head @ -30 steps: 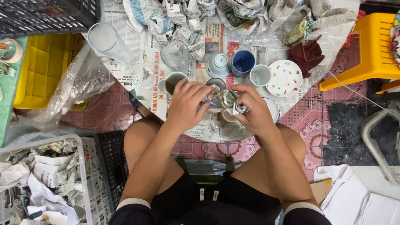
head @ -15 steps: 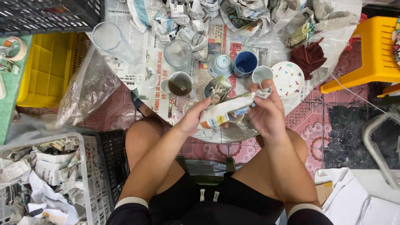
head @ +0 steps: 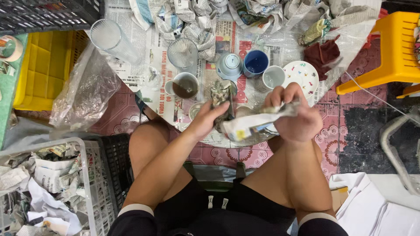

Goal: The person sits cross-legged and repeatedly folds small pieces of newspaper into compact bundles. They pick up a piece, fold it multiple times, and place the finished bundle into a nearby basket. The process is repeated with several pieces of newspaper.

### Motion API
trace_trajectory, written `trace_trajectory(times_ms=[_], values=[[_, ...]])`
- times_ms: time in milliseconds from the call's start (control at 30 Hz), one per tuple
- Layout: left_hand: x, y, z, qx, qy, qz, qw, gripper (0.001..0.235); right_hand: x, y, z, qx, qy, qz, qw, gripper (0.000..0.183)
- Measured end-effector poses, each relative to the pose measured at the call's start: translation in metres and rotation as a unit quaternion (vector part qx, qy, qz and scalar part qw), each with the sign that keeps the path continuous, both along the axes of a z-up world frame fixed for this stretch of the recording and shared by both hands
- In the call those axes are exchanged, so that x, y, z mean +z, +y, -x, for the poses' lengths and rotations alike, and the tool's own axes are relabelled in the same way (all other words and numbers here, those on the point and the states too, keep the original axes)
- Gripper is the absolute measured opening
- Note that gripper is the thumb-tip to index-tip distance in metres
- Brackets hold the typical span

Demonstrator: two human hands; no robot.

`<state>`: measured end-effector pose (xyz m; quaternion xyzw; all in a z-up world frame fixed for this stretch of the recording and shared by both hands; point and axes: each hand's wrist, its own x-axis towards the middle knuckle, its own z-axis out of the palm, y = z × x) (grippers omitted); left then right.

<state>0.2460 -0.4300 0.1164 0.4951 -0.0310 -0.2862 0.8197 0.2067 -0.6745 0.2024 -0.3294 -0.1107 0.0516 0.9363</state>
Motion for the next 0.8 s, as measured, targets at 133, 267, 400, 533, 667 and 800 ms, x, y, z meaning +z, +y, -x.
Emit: trace_trajectory(times_ms=[133, 267, 400, 533, 667, 800], values=[[0.032, 0.003, 0.005, 0.089, -0.214, -0.247, 0.941, 0.050, -0.002, 0.003, -0.013, -0.135, 0.017, 0.300, 0.944, 0.023], [0.060, 0.006, 0.007, 0.072, -0.345, -0.296, 0.888, 0.044, 0.004, 0.016, -0.010, -0.146, -0.024, 0.536, 0.831, 0.029], [0.072, 0.009, 0.007, 0.092, -0.469, -0.309, 0.822, 0.043, 0.008, 0.037, -0.005, -0.081, -0.053, 0.580, 0.809, 0.040], [0.073, 0.013, 0.003, 0.079, -0.430, -0.306, 0.846, 0.043, 0.003, 0.048, -0.007, -0.114, -0.053, 0.603, 0.788, 0.031], [0.060, 0.018, 0.000, 0.046, -0.377, -0.256, 0.889, 0.049, -0.010, 0.041, -0.008, -0.111, -0.034, 0.569, 0.814, 0.016], [0.037, 0.015, 0.003, 0.017, -0.204, -0.086, 0.975, 0.054, -0.020, 0.035, -0.003, -0.100, 0.042, 0.442, 0.890, 0.010]])
